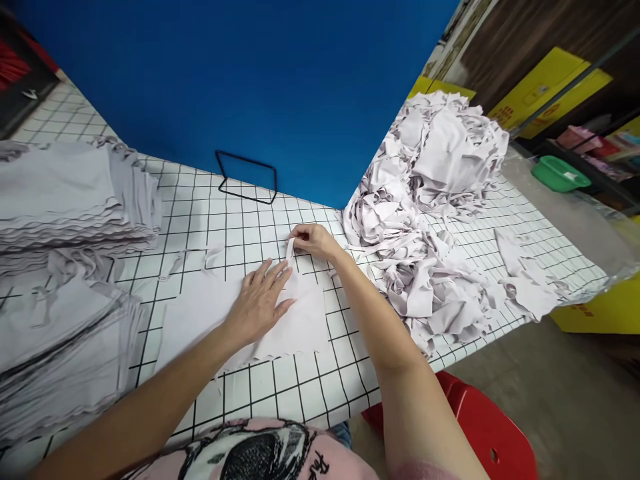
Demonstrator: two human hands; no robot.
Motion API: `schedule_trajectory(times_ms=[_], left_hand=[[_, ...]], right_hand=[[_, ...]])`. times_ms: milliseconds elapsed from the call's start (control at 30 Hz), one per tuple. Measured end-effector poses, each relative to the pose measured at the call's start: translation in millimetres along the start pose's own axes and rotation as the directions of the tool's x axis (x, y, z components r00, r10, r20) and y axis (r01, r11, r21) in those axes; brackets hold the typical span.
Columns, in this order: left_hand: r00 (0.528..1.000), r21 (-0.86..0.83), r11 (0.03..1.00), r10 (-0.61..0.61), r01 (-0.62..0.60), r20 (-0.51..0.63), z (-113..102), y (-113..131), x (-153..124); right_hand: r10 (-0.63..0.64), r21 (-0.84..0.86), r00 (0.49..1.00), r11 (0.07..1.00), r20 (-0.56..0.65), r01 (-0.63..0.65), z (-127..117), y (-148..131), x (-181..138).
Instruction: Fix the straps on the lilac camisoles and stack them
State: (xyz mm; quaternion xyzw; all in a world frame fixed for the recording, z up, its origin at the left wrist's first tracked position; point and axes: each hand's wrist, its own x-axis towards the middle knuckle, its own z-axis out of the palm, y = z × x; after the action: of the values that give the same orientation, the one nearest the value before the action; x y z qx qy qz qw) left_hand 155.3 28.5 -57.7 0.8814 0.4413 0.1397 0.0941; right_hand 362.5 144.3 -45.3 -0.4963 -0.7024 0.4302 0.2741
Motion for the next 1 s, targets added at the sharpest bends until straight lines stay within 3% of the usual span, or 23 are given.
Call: schedule_trajectory(times_ms=[167,233,300,400,567,700,833,933,1000], left_hand=[[1.0,0.017,1.0,-0.001,0.001,-0.009,1.9,-1.6,-0.5],[1.0,0.026,1.0,0.002,-0.001,-0.01,2.5,-1.8,-0.5],[1.0,0.033,0.999,0.004,-0.004,-0.012,2.8,-1.6,-0.5],[1.0,0.046,0.999,0.001,0.0,-0.018,3.2,-0.9,-0.6],[0.999,0.061,0.998,-0.015,0.018,-0.046,3.4,0.9,-0.8],[1.0,0.063,0.998,0.008,-0.006,-0.028,3.0,0.9,0.0],[0.999,0.06,0.997,0.052,-0.052,0.017,2.3,-0.1,0.5],[0.998,0.052,0.997,0.053,-0.054,0.017,1.6,-0.7,0.2],[0.999,0.04,0.998,0.053,-0.053,0.007,1.3,-0.9,-0.2]], right_hand=[[-0.096,0.067,0.989,0.994,0.115,0.088,-12.9,-14.6,-3.6],[-0.15,0.014,0.986,0.989,0.073,0.149,-14.2,-20.0,-3.0],[-0.181,-0.119,0.983,0.977,-0.041,0.175,-12.1,-22.4,-0.2],[-0.167,-0.35,0.964,0.933,-0.209,0.086,-4.1,-19.5,6.4],[-0.121,-0.528,0.945,0.847,-0.303,-0.061,12.5,-6.0,12.3],[-0.073,-0.516,0.942,0.849,-0.328,-0.114,19.2,1.4,11.0],[-0.009,-0.441,0.956,0.889,-0.292,-0.126,9.9,3.1,6.2],[0.019,-0.398,0.959,0.907,-0.284,-0.136,0.0,-4.0,-10.6],[-0.033,-0.443,0.94,0.887,-0.339,-0.129,3.4,-14.0,-33.9]])
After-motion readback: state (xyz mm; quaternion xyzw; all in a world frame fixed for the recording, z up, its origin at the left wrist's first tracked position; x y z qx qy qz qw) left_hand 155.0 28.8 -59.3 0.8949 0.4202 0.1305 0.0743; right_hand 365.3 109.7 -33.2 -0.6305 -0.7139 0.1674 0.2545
